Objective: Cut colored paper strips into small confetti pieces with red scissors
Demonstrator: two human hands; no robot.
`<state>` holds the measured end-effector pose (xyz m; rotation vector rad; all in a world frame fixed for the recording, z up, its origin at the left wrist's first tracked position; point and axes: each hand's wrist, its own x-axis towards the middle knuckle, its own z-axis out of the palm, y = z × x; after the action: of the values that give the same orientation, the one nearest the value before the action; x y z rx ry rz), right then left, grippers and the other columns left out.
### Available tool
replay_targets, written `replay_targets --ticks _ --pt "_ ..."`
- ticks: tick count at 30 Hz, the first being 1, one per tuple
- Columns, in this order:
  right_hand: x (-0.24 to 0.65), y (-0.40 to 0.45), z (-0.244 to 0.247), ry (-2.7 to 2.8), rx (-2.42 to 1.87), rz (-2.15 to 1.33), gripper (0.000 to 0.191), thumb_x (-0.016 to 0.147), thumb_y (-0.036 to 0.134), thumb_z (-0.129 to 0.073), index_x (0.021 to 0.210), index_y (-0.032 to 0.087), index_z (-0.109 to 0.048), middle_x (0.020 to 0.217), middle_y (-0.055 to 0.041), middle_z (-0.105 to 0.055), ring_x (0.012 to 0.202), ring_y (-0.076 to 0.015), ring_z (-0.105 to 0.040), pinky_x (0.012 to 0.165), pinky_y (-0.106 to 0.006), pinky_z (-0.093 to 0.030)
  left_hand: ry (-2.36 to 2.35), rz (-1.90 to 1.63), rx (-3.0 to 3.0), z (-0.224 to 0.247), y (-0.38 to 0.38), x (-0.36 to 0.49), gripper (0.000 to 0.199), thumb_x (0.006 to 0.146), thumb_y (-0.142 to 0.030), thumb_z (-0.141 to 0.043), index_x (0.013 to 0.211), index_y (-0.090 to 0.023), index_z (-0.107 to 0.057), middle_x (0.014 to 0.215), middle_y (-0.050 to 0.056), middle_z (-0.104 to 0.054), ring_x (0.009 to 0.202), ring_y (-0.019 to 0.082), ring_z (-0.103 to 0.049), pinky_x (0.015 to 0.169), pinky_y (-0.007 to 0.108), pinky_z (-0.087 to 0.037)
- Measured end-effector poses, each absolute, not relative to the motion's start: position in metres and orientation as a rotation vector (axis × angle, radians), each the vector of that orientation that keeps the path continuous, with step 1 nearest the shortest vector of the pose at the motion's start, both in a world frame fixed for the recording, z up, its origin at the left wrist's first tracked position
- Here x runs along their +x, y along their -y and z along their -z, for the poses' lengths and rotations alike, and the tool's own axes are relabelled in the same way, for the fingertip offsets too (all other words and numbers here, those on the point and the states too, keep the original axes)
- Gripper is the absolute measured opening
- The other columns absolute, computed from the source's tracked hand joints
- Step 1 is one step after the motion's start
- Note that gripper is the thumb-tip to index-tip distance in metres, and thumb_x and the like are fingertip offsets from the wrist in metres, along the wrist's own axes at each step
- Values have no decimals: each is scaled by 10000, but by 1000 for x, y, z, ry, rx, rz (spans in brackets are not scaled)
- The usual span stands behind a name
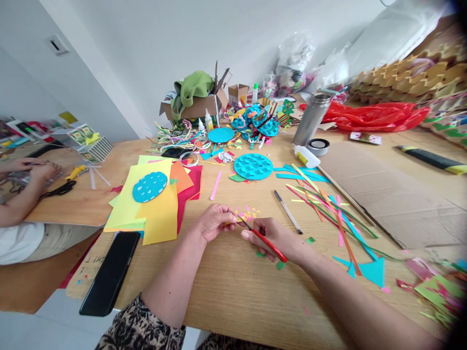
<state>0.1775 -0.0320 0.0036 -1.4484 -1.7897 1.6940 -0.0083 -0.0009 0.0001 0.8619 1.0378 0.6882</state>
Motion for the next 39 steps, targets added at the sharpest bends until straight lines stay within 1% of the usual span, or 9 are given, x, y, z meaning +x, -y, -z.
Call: replay_targets --ticks 6,11,15,19,23,27,31,35,39 --pt "178 31 1 1809 -1443 -1662 425 717 563 -595 643 193 -401 449 53 -477 294 -69 -442 258 -148 -287 -1024 -695 858 1 1 -9 125 516 -184 -701 589 -121 -621 559 29 -638 429 61 -481 453 198 -293" --pt "179 31 -1 1808 -1447 -1614 426 721 550 -597 617 195 -386 437 50 -476 285 -61 -418 263 -151 -277 -1009 -681 881 0 0 -11 136 562 -221 -711 625 -121 -645 665 74 -692 453 56 -483 461 197 -285" --pt "177 30 -4 1798 -1478 -1578 418 723 536 -599 613 197 -380 431 52 -476 283 -54 -402 269 -147 -262 -1043 -688 923 -1 0 -13 154 584 -242 -710 668 -123 -658 694 76 -698 468 61 -492 449 196 -265" --pt "177 30 -4 1800 -1504 -1530 406 716 517 -612 608 199 -385 405 59 -465 283 -57 -405 272 -144 -251 -1067 -693 964 -1 1 -13 146 593 -242 -703 663 -125 -653 705 78 -702 475 64 -497 447 199 -259" --pt "178 29 -1 1732 -1492 -1606 410 702 516 -623 600 207 -372 384 70 -460 262 -64 -396 260 -155 -258 -1083 -718 945 -1 1 -12 131 596 -227 -710 657 -127 -650 690 75 -702 486 66 -508 474 199 -295" --pt "176 28 -2 1634 -1504 -1615 410 720 526 -601 597 207 -374 351 74 -448 251 -64 -384 266 -157 -252 -1032 -817 874 -1 2 -7 147 588 -220 -732 666 -114 -666 684 80 -699 548 94 -565 540 216 -367" --pt "173 28 -4 1524 -1488 -1666 399 750 534 -570 633 195 -397 416 50 -511 312 -71 -463 312 -154 -310 -974 -1012 762 4 5 5 167 603 -231 -735 704 -110 -682 731 87 -703 633 142 -616 624 267 -439" --pt "172 29 -1 1463 -1452 -1718 404 750 559 -559 689 184 -422 485 35 -548 353 -77 -502 333 -155 -334 -1002 -1153 607 8 12 21 150 577 -212 -754 680 -133 -679 712 57 -701 671 141 -629 675 270 -457" --pt "172 29 1 1477 -1428 -1708 414 757 573 -544 695 179 -435 484 35 -544 349 -76 -502 330 -155 -326 -1008 -1218 559 8 20 32 159 562 -210 -757 673 -134 -673 699 41 -687 698 141 -617 661 258 -455"
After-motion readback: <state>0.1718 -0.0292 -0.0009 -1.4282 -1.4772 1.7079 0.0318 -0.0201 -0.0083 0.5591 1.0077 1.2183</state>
